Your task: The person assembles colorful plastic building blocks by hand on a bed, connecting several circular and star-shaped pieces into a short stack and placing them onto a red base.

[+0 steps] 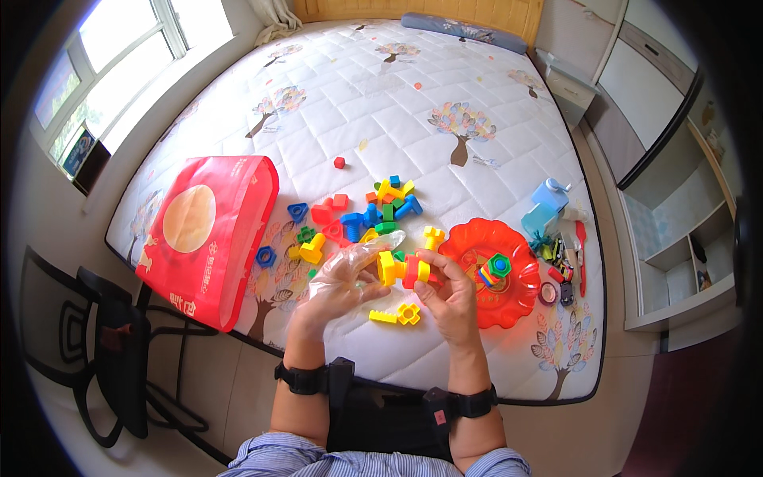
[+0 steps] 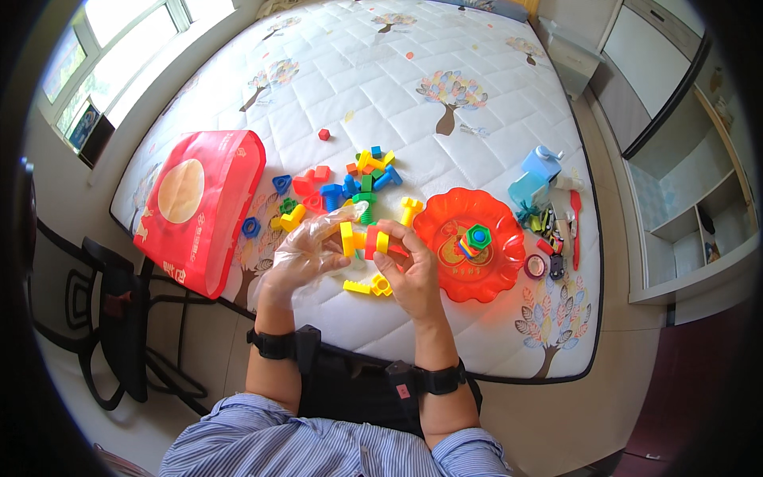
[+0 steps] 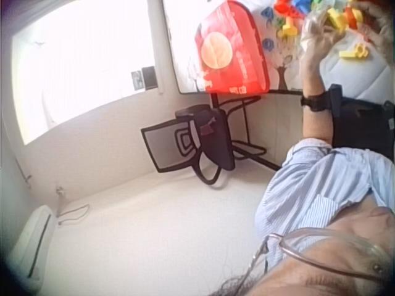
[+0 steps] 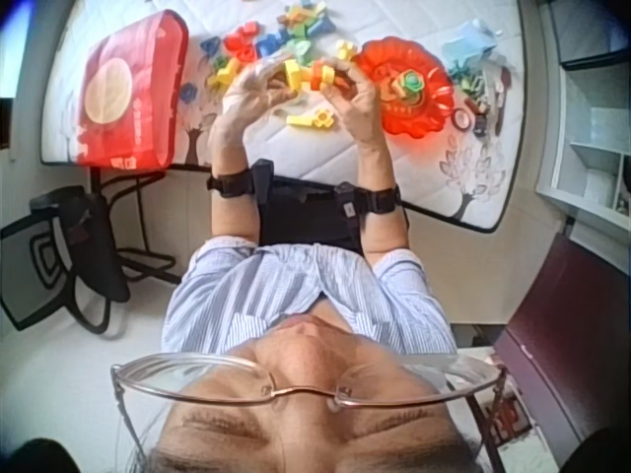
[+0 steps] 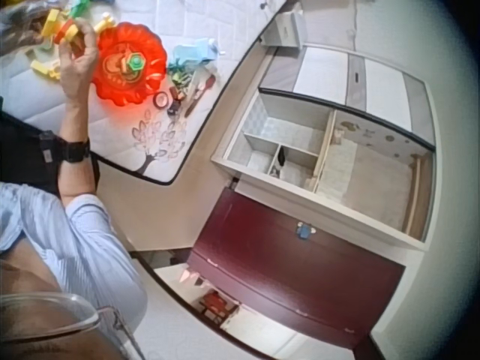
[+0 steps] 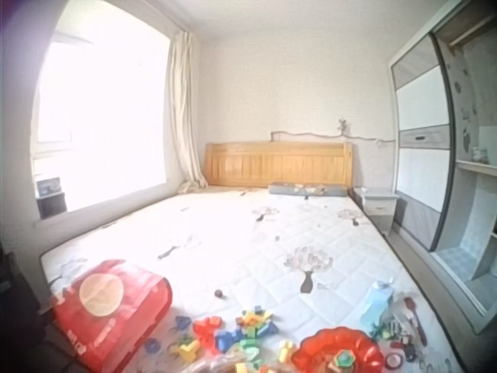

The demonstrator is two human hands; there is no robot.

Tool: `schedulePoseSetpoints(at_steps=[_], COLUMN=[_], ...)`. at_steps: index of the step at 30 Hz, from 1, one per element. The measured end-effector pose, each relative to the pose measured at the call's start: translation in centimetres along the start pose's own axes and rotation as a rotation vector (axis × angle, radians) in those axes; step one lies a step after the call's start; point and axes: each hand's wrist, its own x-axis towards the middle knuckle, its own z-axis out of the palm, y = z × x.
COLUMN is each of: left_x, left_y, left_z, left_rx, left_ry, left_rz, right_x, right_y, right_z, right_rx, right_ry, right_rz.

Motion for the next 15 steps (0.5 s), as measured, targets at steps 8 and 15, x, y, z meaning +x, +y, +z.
schedulePoseSetpoints(at_steps=[8,15], left_x=[0.2,0.8], left_y=[-0.1,1.4], left_z=[0.9,1.8], left_rx=[-0.074,0.036], left_ry=[-0.058,-0.024], left_rz=[-0.054,-0.093], right_x=[0.0,0.0], right_y=[-0.3,-0.3], right_z=[0.0,-0.6], right_rx=[-0.043,-0.043], right_ry=[0.017,0.031], right_rz=[-0.015,-0.014])
